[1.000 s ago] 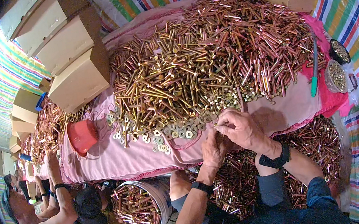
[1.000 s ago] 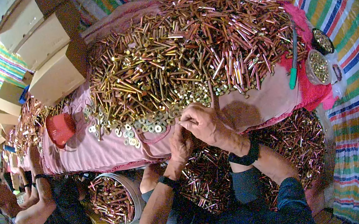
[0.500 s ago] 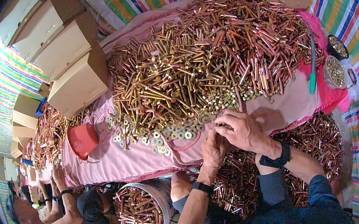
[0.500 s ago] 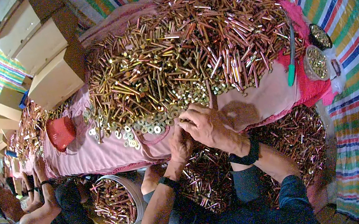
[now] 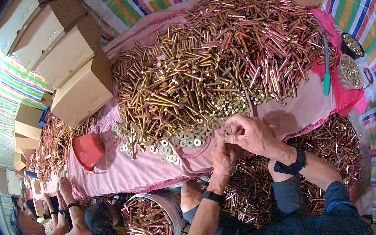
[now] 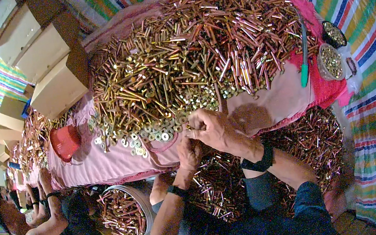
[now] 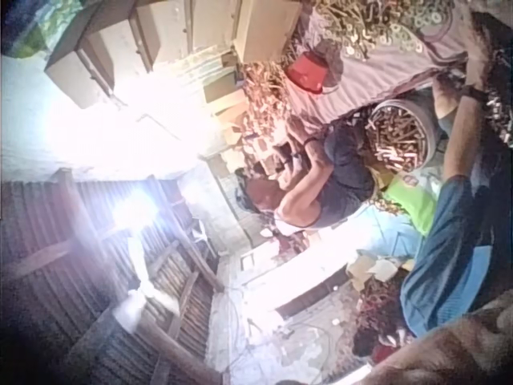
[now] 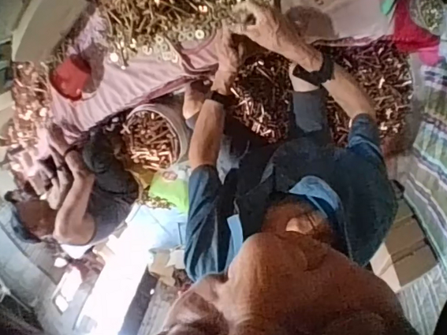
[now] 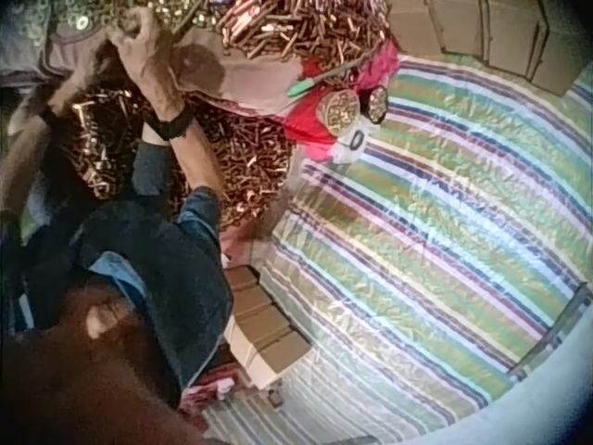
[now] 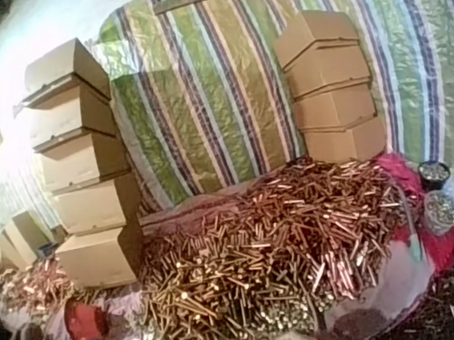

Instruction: Assembling or sorting metal fuse components for munitions.

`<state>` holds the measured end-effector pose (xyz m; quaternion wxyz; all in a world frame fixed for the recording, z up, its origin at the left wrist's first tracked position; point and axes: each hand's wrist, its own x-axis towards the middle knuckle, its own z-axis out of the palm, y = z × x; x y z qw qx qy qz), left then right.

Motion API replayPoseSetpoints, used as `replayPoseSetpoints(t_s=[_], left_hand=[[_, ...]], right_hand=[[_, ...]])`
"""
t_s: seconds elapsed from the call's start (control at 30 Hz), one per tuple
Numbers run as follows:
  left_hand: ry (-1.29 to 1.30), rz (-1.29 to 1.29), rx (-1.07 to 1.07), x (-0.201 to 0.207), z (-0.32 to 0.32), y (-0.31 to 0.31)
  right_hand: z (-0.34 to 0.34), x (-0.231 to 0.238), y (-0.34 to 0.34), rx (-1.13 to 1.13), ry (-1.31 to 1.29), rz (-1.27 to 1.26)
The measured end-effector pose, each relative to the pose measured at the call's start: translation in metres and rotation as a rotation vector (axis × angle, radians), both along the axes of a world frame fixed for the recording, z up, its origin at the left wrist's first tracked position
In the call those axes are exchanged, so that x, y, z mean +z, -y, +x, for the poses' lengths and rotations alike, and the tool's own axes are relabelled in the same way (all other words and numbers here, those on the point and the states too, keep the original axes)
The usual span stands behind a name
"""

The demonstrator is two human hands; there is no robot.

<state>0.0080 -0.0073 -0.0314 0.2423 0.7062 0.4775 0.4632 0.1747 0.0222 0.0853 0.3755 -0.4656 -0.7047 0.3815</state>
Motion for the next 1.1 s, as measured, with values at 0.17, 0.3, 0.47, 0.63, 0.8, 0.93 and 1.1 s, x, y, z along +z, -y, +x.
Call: replayPoseSetpoints(t_s=[0.17,0.3,0.47,0.63,0.8,0.93,1.1], left_hand=[[0.034,-0.042,-0.004,0.005,0.009,-0.003],[0.037,-0.030,0.006,0.004,0.010,-0.004],[-0.003,-0.086,-0.021,0.014,0.006,-0.003],[0.112,-0.061,-0.058,0.021,0.012,-0.001],[0.096,-0.191,-0.061,0.027,0.013,0.001],[0.030,-0.190,-0.069,0.000,0.001,0.000],[0.035,-0.102,-0.045,0.004,0.007,0.000]], right_hand=[[0.002,-0.003,-0.009,0.050,0.076,0.323],[0.000,0.003,-0.008,0.044,0.049,0.222],[-0.003,0.015,-0.003,-0.010,0.024,0.136],[0.002,0.007,-0.003,-0.001,0.095,0.193],[0.005,0.000,-0.004,0.074,0.251,0.526],[-0.003,0.006,0.001,0.053,0.141,0.343],[0.003,0.002,-0.004,0.064,0.143,0.409]])
